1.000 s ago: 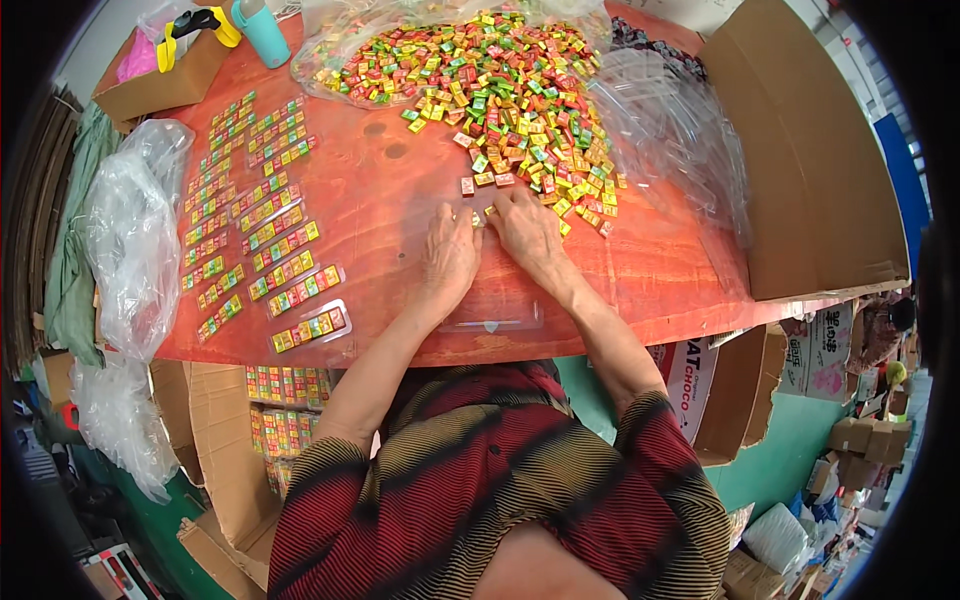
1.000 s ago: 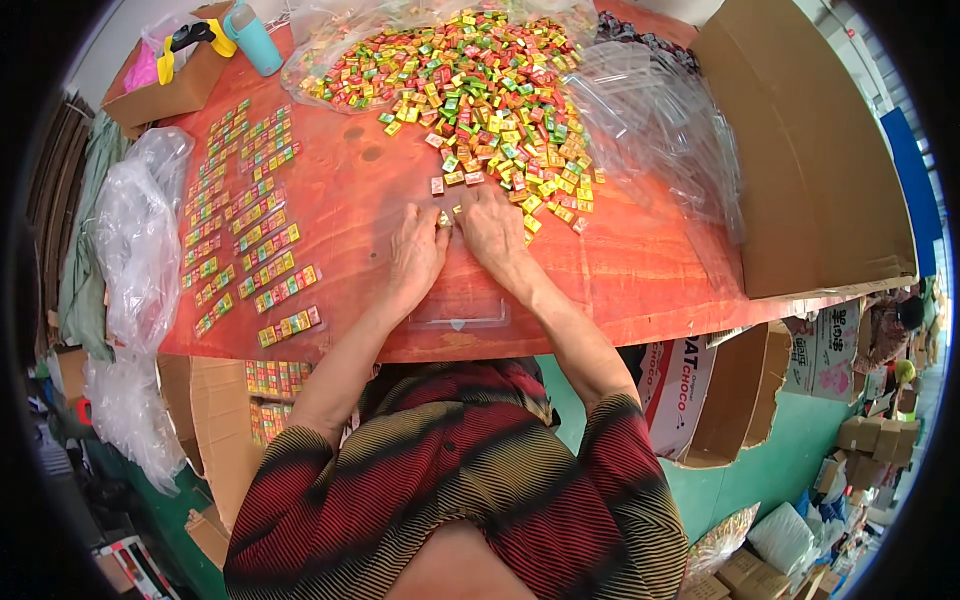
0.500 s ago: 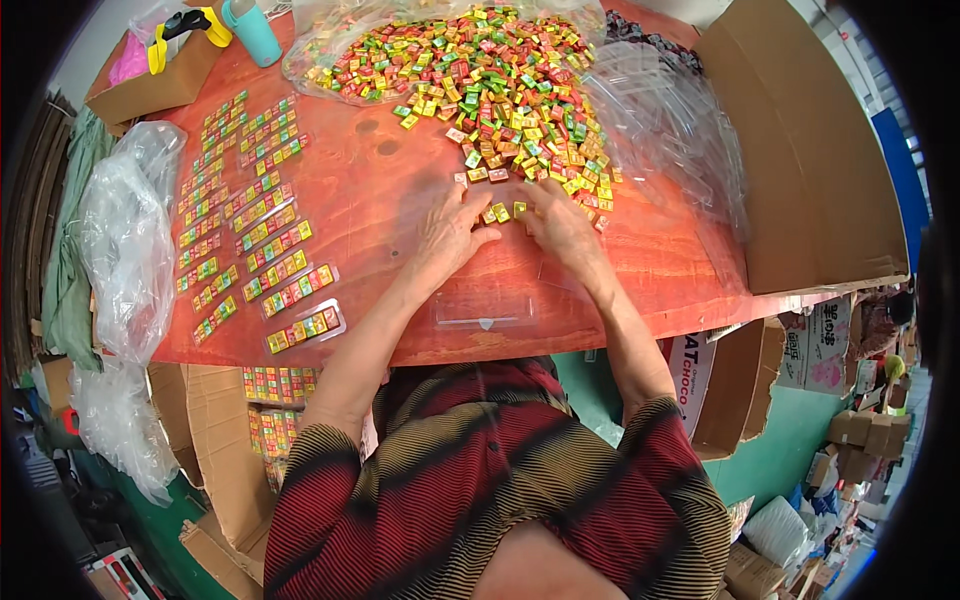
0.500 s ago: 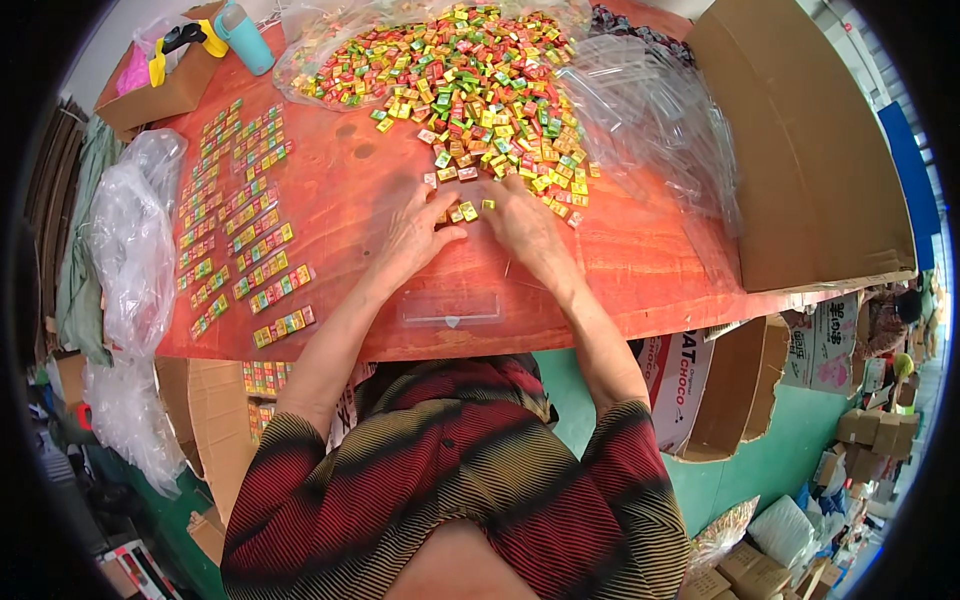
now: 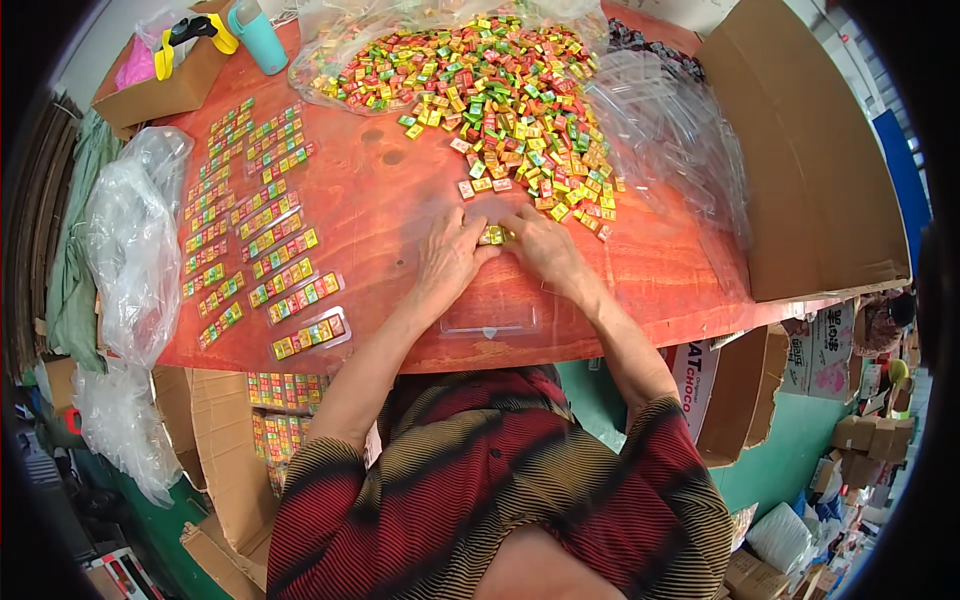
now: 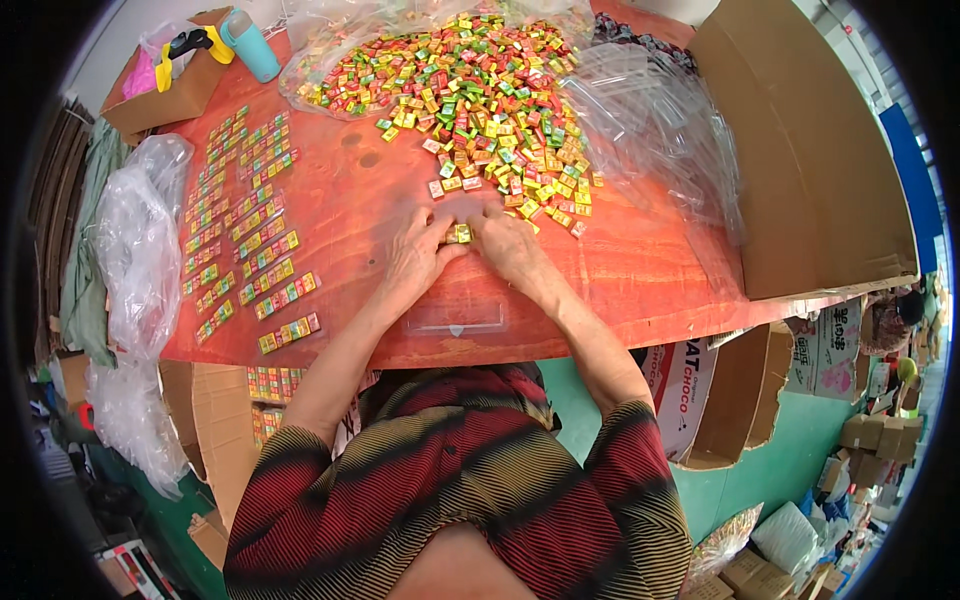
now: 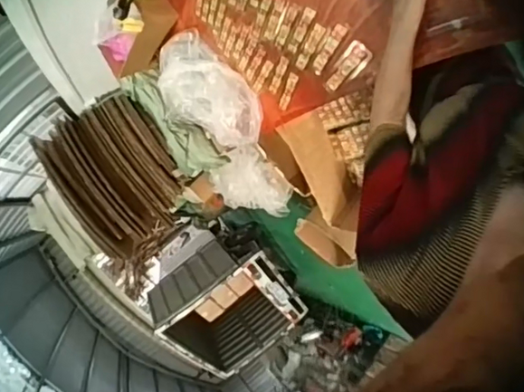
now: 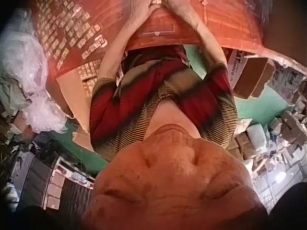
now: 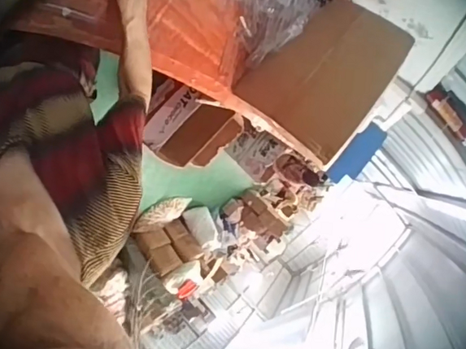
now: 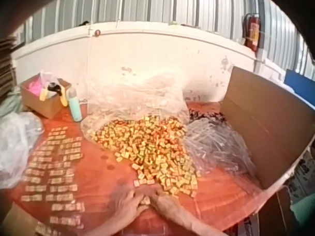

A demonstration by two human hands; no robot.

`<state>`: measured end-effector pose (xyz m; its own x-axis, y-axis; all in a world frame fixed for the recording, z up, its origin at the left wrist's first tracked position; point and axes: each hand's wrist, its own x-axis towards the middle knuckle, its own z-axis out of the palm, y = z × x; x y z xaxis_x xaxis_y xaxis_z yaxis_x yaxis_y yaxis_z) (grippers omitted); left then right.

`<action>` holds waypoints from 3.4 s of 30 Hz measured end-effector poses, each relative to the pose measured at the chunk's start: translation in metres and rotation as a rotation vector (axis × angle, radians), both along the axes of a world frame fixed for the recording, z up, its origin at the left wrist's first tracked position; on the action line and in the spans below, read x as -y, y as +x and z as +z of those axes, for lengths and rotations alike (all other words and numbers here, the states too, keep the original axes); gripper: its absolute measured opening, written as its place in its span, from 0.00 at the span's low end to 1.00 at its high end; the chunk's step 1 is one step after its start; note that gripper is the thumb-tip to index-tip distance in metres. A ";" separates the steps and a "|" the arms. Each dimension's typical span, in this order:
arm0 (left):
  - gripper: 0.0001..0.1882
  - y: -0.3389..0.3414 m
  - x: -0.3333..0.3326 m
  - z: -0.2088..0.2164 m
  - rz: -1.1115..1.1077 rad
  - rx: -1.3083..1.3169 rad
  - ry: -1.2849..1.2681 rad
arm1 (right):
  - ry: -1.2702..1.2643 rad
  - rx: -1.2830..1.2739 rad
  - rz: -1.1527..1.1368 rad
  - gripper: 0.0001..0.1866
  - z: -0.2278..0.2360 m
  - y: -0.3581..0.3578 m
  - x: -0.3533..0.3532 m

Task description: Sorting and arranging small wrapped candies on a table.

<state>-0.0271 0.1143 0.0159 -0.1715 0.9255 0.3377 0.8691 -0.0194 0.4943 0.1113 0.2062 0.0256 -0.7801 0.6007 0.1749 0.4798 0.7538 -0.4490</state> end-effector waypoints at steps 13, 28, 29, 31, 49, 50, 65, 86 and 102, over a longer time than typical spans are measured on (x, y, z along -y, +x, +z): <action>0.19 -0.016 0.005 0.013 -0.012 0.209 -0.182 | 0.201 0.116 -0.264 0.07 0.006 -0.086 -0.038; 0.16 -0.024 0.015 0.009 0.033 0.209 -0.146 | -0.084 -0.185 -0.262 0.08 0.004 -0.069 -0.059; 0.16 -0.023 0.015 0.011 0.037 0.204 -0.146 | -0.072 -0.179 -0.302 0.08 0.016 -0.065 -0.056; 0.15 -0.023 0.016 0.011 0.046 0.202 -0.143 | -0.014 -0.154 -0.363 0.08 0.019 -0.066 -0.056; 0.16 -0.019 0.013 0.008 0.061 0.209 -0.147 | 0.267 0.229 -0.314 0.07 0.008 -0.077 -0.033; 0.16 -0.020 0.013 0.008 0.057 0.210 -0.139 | 0.302 0.280 -0.324 0.07 0.008 -0.081 -0.031; 0.14 -0.021 0.013 0.012 0.059 0.204 -0.124 | 0.301 0.092 -0.001 0.06 0.004 -0.056 -0.033; 0.17 -0.037 0.020 0.008 0.068 0.263 -0.204 | 0.297 -0.287 0.177 0.03 -0.008 -0.035 0.031; 0.19 -0.011 0.008 0.004 -0.017 0.144 -0.136 | 0.359 0.049 -0.424 0.09 0.000 0.011 -0.047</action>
